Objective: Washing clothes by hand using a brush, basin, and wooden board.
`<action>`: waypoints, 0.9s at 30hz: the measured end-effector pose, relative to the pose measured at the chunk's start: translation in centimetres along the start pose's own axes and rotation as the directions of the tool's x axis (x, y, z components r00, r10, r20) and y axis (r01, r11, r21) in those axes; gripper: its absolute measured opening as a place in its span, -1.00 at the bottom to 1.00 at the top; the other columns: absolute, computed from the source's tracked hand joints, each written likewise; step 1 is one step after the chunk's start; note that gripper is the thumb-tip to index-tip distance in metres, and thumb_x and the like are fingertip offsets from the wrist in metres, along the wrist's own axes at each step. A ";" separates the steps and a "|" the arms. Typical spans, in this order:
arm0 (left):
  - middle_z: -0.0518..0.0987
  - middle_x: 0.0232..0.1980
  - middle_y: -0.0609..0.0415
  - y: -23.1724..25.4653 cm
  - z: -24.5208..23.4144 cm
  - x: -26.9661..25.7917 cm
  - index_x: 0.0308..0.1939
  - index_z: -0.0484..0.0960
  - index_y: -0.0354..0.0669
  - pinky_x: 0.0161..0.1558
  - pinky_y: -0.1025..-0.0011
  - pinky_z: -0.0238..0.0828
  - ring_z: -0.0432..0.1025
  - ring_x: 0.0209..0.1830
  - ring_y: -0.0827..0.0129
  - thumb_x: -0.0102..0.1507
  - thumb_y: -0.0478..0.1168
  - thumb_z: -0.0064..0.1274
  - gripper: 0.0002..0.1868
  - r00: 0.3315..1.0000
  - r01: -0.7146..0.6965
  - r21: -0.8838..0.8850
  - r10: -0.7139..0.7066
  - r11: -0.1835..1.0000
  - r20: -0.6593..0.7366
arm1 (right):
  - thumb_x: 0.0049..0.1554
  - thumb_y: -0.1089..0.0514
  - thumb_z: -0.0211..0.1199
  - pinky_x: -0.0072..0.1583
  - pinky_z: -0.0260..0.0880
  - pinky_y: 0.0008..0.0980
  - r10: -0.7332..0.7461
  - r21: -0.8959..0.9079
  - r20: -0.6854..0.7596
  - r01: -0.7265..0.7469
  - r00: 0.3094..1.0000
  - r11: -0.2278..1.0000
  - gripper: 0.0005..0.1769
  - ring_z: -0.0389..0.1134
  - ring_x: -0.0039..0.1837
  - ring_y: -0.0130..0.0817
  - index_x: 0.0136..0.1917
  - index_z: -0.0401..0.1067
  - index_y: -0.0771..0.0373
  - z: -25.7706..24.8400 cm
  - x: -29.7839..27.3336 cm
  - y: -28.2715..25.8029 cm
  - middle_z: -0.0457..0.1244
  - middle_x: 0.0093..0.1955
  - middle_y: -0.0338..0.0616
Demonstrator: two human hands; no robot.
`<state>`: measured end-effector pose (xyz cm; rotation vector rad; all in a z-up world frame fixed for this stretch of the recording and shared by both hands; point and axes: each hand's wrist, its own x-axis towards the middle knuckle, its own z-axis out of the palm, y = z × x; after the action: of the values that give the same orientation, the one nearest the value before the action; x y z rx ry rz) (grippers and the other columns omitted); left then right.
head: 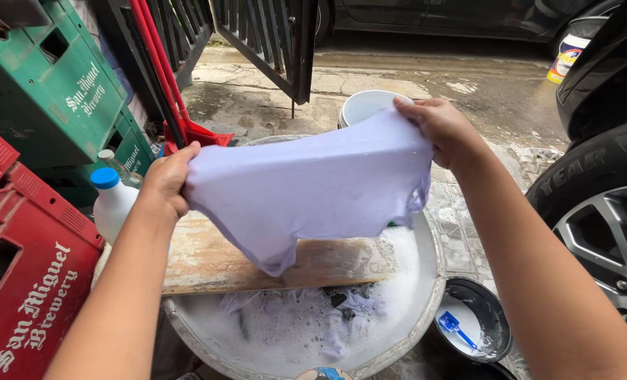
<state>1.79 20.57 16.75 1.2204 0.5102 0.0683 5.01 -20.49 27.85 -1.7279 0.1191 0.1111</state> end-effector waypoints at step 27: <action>0.57 -0.19 0.09 2.1 3.4 1.5 -0.03 0.47 -0.15 -0.08 0.35 0.43 0.46 -0.20 0.33 0.37 -0.24 -0.05 -0.88 0.782 -0.401 -0.535 0.582 0.743 0.223 | 0.05 -0.02 0.24 0.21 0.48 -0.22 -0.327 0.714 0.034 0.206 0.945 0.669 -0.84 0.42 -0.01 -0.43 -0.25 0.50 0.05 1.7 3.0 7.4 0.37 -0.21 -0.33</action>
<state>4.95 18.84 18.99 0.8326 -0.1961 0.3919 6.88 -19.99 19.91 -0.9343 -0.2004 -0.0197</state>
